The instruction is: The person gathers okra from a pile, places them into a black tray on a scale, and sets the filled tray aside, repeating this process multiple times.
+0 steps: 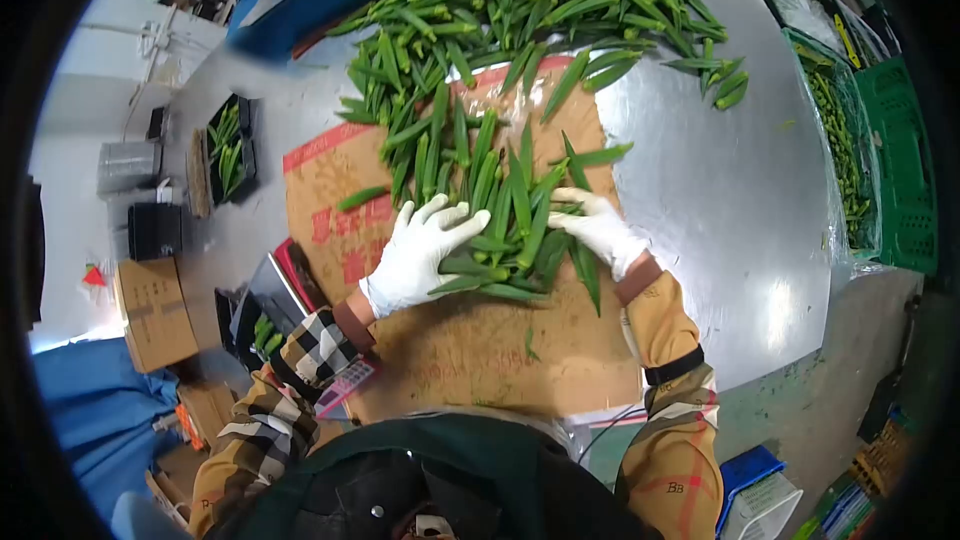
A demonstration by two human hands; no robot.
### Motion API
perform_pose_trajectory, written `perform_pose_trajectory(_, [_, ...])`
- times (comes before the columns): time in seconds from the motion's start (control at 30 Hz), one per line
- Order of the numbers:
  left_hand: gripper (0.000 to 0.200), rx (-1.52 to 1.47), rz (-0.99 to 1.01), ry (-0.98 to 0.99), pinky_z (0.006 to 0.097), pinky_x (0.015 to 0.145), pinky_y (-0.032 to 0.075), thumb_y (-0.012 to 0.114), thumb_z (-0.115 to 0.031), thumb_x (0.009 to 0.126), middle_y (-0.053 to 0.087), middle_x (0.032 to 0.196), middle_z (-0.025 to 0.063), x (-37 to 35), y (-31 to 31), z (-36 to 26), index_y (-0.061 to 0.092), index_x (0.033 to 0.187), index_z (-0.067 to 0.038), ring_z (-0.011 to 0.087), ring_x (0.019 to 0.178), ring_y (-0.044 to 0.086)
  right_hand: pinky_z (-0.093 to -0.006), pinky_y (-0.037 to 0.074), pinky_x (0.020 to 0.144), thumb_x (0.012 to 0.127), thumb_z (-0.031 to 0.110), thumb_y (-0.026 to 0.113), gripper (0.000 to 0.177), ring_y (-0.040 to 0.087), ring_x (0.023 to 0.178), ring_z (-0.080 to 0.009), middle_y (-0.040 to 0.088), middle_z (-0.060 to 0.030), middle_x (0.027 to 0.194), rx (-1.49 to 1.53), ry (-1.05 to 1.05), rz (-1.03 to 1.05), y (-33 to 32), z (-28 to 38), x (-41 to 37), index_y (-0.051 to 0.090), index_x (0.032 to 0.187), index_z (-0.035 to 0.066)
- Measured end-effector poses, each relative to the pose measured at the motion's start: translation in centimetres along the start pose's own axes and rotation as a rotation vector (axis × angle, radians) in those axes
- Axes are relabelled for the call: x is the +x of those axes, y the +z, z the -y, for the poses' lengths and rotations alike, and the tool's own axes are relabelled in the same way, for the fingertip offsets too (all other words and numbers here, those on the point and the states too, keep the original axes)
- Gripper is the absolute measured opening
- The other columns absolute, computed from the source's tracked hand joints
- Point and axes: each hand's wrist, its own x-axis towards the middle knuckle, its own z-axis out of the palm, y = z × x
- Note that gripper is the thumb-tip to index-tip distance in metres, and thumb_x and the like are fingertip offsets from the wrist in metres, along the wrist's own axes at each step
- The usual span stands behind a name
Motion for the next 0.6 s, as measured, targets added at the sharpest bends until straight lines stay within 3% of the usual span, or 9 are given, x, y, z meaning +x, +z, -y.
perform_pose_trajectory(0.1, [0.094, -0.007, 0.017, -0.035, 0.0680, 0.110, 0.028, 0.087, -0.039, 0.066, 0.047, 0.146, 0.0132, -4.3, 1.5, -2.1, 0.044, 0.149, -0.027, 0.0441, 0.138, 0.037, -0.0297, 0.051, 0.098, 0.088, 0.009, 0.074, 0.059, 0.059, 0.115, -0.0173, 0.063, -0.0149, 0.124, -0.291, -0.045, -0.328, -0.5, 0.9, -3.8, 0.049, 0.140, -0.004])
perform_pose_trajectory(0.13, [0.096, -0.014, 0.038, -0.042, 0.0685, 0.110, 0.028, 0.087, -0.039, 0.064, 0.044, 0.149, 0.0152, -5.4, 2.2, -2.7, 0.043, 0.149, -0.029, 0.0475, 0.139, 0.035, -0.0354, 0.048, 0.102, 0.085, 0.011, 0.076, 0.064, 0.057, 0.123, -0.0256, 0.059, -0.0190, 0.133, -0.343, -0.197, -0.420, 0.0, 0.6, -4.5, 0.048, 0.141, -0.003])
perform_pose_trajectory(0.23, [0.097, 0.016, 0.038, -0.065, 0.0700, 0.109, 0.027, 0.087, -0.039, 0.064, 0.041, 0.151, 0.0174, -8.6, 3.5, -4.7, 0.041, 0.150, -0.032, 0.0501, 0.142, 0.029, -0.0418, 0.043, 0.108, 0.080, 0.016, 0.078, 0.071, 0.055, 0.125, -0.0361, 0.056, -0.0213, 0.137, -1.004, -0.553, -0.490, 3.7, 3.0, -5.6, 0.048, 0.142, -0.002])
perform_pose_trajectory(0.27, [0.095, 0.053, 0.090, -0.052, 0.0714, 0.109, 0.027, 0.087, -0.040, 0.065, 0.038, 0.153, 0.0194, -9.7, 4.1, -5.0, 0.042, 0.149, -0.034, 0.0512, 0.143, 0.025, -0.0444, 0.036, 0.112, 0.077, 0.023, 0.078, 0.075, 0.051, 0.127, -0.0418, 0.054, -0.0229, 0.138, -0.940, -0.609, -0.456, 5.2, 1.7, -4.8, 0.049, 0.141, -0.002])
perform_pose_trajectory(0.3, [0.095, 0.050, 0.102, -0.065, 0.0718, 0.109, 0.026, 0.086, -0.041, 0.066, 0.036, 0.154, 0.0195, -10.8, 4.6, -5.5, 0.042, 0.149, -0.034, 0.0511, 0.144, 0.025, -0.0472, 0.033, 0.115, 0.080, 0.033, 0.077, 0.074, 0.045, 0.133, -0.0417, 0.049, -0.0238, 0.144, -0.938, -0.598, -0.403, 7.0, 1.7, -4.3, 0.050, 0.142, 0.004])
perform_pose_trajectory(0.37, [0.093, 0.048, 0.122, -0.088, 0.0725, 0.109, 0.025, 0.085, -0.042, 0.067, 0.033, 0.156, 0.0198, -12.9, 5.7, -6.3, 0.042, 0.149, -0.033, 0.0507, 0.144, 0.023, -0.0570, 0.028, 0.115, 0.081, 0.042, 0.075, 0.072, 0.035, 0.140, -0.0449, 0.039, -0.0222, 0.152, -1.086, -0.598, -0.359, 10.8, 1.3, -3.7, 0.052, 0.144, 0.017])
perform_pose_trajectory(0.43, [0.092, 0.024, 0.138, -0.120, 0.0701, 0.111, 0.023, 0.083, -0.045, 0.069, 0.029, 0.158, 0.0202, -14.8, 6.7, -6.5, 0.041, 0.150, -0.033, 0.0505, 0.144, 0.023, -0.0656, 0.025, 0.113, 0.083, 0.048, 0.071, 0.067, 0.028, 0.143, -0.0475, 0.030, -0.0171, 0.159, -1.418, -0.480, -0.263, 13.5, -0.1, -3.8, 0.053, 0.143, 0.027])
perform_pose_trajectory(0.47, [0.091, 0.015, 0.149, -0.131, 0.0694, 0.112, 0.023, 0.082, -0.045, 0.069, 0.028, 0.159, 0.0201, -15.7, 6.7, -6.7, 0.041, 0.150, -0.033, 0.0505, 0.144, 0.023, -0.0678, 0.025, 0.111, 0.083, 0.050, 0.069, 0.062, 0.026, 0.144, -0.0473, 0.030, -0.0132, 0.159, -1.478, -0.477, -0.234, 14.5, -0.8, -4.3, 0.056, 0.140, 0.029])
perform_pose_trajectory(0.6, [0.092, 0.020, 0.168, -0.212, 0.0673, 0.114, 0.021, 0.082, -0.046, 0.071, 0.023, 0.161, 0.0193, -19.0, 7.0, -7.8, 0.039, 0.151, -0.034, 0.0493, 0.144, 0.023, -0.0656, 0.026, 0.113, 0.082, 0.047, 0.071, 0.062, 0.029, 0.144, -0.0428, 0.032, -0.0116, 0.159, -1.397, -0.530, -0.030, 13.9, -2.6, -8.8, 0.058, 0.138, 0.023])
